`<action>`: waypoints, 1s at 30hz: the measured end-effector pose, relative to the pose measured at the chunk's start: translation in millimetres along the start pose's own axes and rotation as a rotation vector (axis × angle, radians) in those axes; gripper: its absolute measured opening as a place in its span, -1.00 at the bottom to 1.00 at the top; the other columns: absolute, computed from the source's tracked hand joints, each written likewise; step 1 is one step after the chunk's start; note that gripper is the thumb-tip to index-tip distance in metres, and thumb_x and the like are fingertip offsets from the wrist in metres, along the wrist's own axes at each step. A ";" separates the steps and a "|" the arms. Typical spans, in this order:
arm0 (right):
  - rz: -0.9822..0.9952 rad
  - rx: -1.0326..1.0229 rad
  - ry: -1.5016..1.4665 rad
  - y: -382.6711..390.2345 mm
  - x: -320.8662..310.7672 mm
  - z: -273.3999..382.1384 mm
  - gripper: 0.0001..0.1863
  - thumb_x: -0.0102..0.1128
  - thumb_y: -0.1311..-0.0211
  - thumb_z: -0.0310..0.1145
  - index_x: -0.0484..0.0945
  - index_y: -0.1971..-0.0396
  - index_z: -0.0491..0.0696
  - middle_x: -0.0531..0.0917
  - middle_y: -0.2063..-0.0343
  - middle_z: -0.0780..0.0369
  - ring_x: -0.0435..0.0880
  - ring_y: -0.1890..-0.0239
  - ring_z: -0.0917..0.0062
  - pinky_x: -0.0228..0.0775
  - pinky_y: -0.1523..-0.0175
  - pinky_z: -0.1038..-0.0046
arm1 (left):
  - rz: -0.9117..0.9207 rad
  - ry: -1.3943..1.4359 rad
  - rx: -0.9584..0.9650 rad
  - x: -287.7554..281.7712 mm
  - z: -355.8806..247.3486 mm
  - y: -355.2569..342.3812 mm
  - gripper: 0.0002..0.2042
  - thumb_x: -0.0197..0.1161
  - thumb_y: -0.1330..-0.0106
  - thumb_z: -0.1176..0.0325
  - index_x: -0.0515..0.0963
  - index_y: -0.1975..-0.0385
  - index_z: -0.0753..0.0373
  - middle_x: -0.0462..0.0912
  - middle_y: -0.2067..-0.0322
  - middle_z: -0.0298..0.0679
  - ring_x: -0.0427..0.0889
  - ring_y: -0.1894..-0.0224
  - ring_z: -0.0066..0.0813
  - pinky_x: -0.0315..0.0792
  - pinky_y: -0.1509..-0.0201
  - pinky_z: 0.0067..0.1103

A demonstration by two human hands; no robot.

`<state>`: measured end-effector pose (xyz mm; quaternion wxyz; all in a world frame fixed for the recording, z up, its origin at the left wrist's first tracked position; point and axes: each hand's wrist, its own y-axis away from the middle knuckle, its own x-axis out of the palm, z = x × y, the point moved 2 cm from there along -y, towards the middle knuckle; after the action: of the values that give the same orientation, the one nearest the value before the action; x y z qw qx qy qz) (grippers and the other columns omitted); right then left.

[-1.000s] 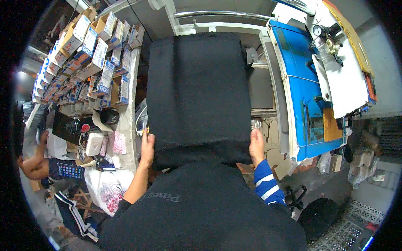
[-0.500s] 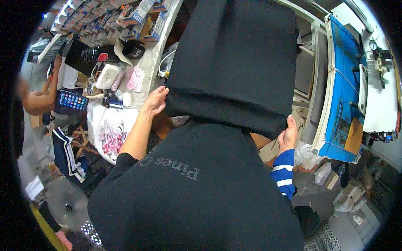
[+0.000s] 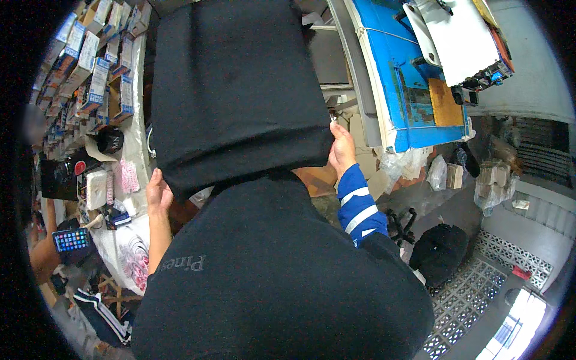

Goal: The person places a black t-shirt on a heat press, aligns a printed transfer sheet on the back, and operates the press. They repeat the process for a second t-shirt, handling the garments and transfer sheets by hand.

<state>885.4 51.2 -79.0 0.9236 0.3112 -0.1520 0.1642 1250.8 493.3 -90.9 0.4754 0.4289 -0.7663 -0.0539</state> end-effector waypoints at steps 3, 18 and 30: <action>0.066 -0.011 -0.002 4.8 6.1 3.9 -0.76 0.18 -0.51 -0.28 0.61 0.10 -0.16 0.73 0.09 0.15 0.72 0.07 0.43 0.56 -0.13 0.35 | -0.090 -0.127 0.048 -4.0 2.7 -2.7 -0.78 0.08 -0.57 0.42 0.48 -0.11 0.29 0.63 -0.09 -0.20 0.57 -0.19 -0.33 0.39 -0.39 -0.39; 0.951 -1.241 1.754 96.5 174.9 -8.0 -0.53 0.28 -0.29 -0.28 0.56 -0.19 -0.05 0.45 -0.34 0.04 0.26 -0.46 -0.01 -0.06 -0.54 -0.17 | 0.692 -1.941 1.012 186.0 59.9 18.8 -0.52 0.39 -0.24 0.13 0.55 -0.15 0.15 0.39 -0.36 -0.10 0.21 -0.50 -0.03 -0.03 -0.58 0.02; 0.395 -1.093 1.351 71.2 166.3 18.3 -0.89 0.28 -0.32 -0.49 0.68 0.21 -0.16 0.74 0.17 0.10 0.69 0.07 0.20 0.51 -0.09 0.26 | -1.312 -1.523 0.510 -109.3 -121.5 6.3 -0.67 0.39 -0.25 0.24 0.66 0.01 0.17 0.77 0.09 -0.10 0.70 -0.03 -0.07 0.45 -0.14 -0.13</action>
<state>1003.5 128.1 35.9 0.7904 -0.3680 0.3170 0.3733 1360.8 614.1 -96.6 -0.3628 0.7019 -0.4685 -0.3952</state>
